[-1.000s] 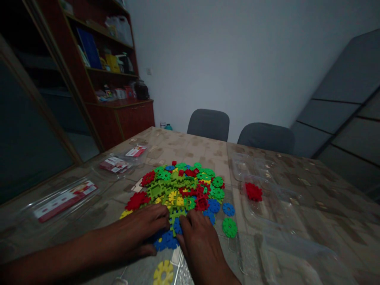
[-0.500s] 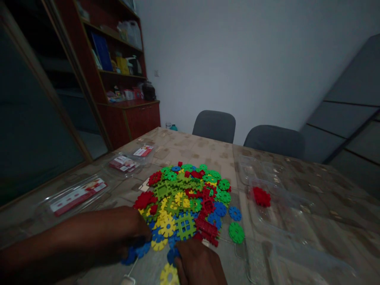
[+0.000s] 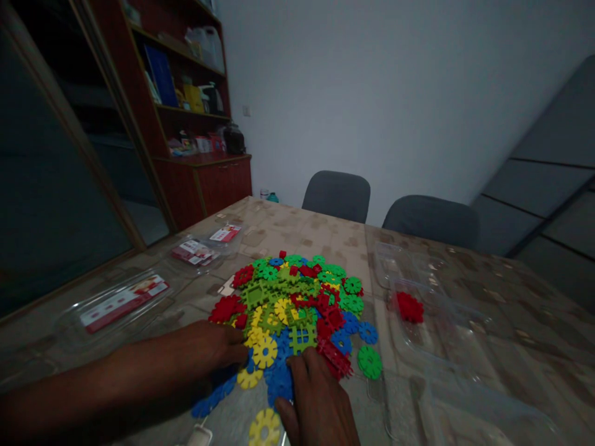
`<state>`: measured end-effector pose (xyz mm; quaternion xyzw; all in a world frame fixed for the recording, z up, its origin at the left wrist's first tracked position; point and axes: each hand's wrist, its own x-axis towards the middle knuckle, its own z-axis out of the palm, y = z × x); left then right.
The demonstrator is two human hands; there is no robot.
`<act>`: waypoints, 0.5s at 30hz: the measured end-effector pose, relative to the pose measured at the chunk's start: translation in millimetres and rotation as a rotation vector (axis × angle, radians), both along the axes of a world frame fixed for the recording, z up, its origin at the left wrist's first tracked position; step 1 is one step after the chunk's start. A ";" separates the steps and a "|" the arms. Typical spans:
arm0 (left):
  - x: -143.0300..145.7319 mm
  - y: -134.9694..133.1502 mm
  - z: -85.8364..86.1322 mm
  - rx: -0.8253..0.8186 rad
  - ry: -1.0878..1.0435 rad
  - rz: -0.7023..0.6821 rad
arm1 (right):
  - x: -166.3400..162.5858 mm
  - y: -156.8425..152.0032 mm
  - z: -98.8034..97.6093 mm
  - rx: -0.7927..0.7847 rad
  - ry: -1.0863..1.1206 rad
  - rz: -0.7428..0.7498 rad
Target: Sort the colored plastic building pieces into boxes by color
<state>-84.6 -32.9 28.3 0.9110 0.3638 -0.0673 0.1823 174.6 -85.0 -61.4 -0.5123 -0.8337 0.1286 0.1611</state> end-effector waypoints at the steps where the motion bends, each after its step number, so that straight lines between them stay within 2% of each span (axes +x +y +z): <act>1: 0.2 -0.2 1.0 -0.002 0.002 -0.002 | 0.0 0.1 1.8 -0.022 0.038 0.001; 6: -2.3 -1.4 3.8 -0.079 -0.040 -0.066 | 4.3 2.9 11.3 -0.208 0.110 -0.039; 10: 0.1 -2.9 4.4 -0.185 -0.034 -0.024 | 12.4 8.7 18.5 -0.284 0.075 -0.068; 12: 2.6 -3.4 3.1 -0.209 -0.084 0.006 | 16.3 11.8 23.4 -0.312 0.083 -0.066; 15: 6.9 -5.1 -1.6 -0.240 -0.198 -0.023 | 21.2 15.2 30.3 -0.377 0.085 -0.047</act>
